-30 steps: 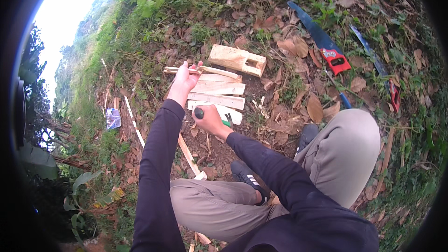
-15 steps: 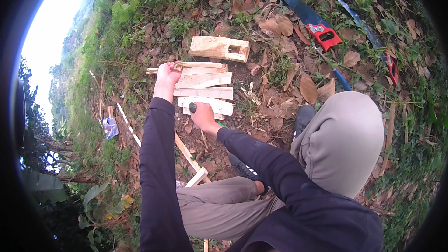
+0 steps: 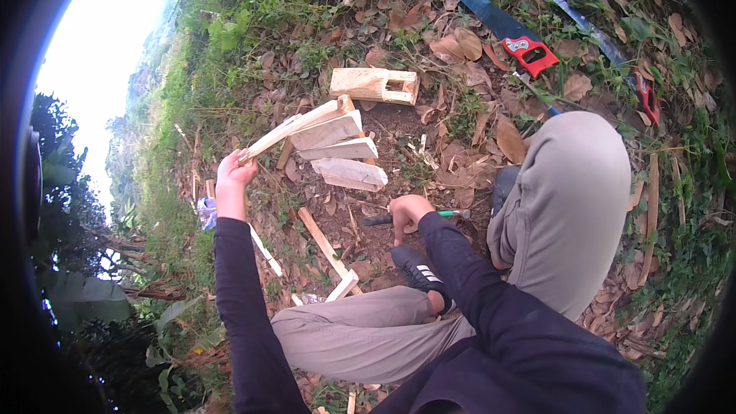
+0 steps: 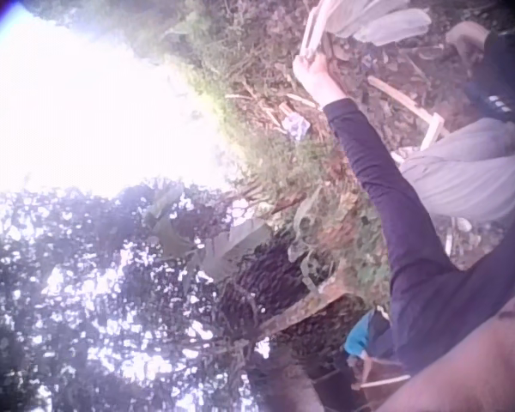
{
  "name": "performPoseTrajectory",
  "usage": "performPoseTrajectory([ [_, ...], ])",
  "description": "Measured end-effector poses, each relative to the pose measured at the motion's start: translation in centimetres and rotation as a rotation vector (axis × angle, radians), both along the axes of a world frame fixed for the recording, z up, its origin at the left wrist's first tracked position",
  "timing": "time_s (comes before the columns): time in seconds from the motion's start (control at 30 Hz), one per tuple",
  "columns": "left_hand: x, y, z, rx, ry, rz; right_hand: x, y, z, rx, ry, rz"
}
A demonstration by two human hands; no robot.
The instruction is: The person sits on the ground and uses a hammer to drive nails into wooden planks, securing them to a frame. They repeatedly position the planks and strike the nails to assemble a small wooden structure.
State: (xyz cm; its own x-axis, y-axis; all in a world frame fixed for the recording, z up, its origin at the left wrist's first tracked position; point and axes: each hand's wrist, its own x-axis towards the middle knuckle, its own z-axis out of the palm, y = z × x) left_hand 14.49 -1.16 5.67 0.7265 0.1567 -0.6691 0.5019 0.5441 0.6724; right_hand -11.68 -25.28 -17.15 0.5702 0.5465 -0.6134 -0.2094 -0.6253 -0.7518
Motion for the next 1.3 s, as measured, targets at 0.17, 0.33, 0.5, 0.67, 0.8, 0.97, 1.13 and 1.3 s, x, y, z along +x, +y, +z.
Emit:
performPoseTrajectory([
  [0.17, -5.9, 4.7, 12.9, -0.172, -0.137, -0.006, -2.3, -3.8, -0.9, 0.607, 0.052, -0.428],
  [0.33, -13.3, -0.2, 23.4, -0.651, -0.143, -0.132, -5.5, 7.9, 5.9, 1.725, 1.465, -0.684],
  [0.5, -18.0, -4.9, 27.4, -0.741, -0.076, -0.185, -8.2, 10.0, 10.6, 2.083, 1.259, -0.302],
  [0.67, -16.3, 3.6, 27.6, -0.606, -0.138, -0.11, -7.0, 9.7, 10.2, 2.369, 1.234, -0.184],
  [0.8, -18.2, 10.0, 23.3, -0.789, -0.131, -0.068, -5.8, 6.3, 11.5, 2.02, 1.108, -0.593],
  [0.97, -19.2, 13.4, 17.0, -0.883, -0.131, -0.108, -5.1, 7.1, 9.5, 2.268, 1.335, -0.681],
  [1.13, -19.3, 16.9, 9.3, -1.039, -0.03, 0.0, -3.9, 7.7, 4.6, 2.339, 1.387, -0.844],
  [1.3, -21.0, 20.1, 4.8, -1.063, 0.011, 0.183, -4.5, 8.7, 3.0, 2.2, 1.381, -0.904],
])
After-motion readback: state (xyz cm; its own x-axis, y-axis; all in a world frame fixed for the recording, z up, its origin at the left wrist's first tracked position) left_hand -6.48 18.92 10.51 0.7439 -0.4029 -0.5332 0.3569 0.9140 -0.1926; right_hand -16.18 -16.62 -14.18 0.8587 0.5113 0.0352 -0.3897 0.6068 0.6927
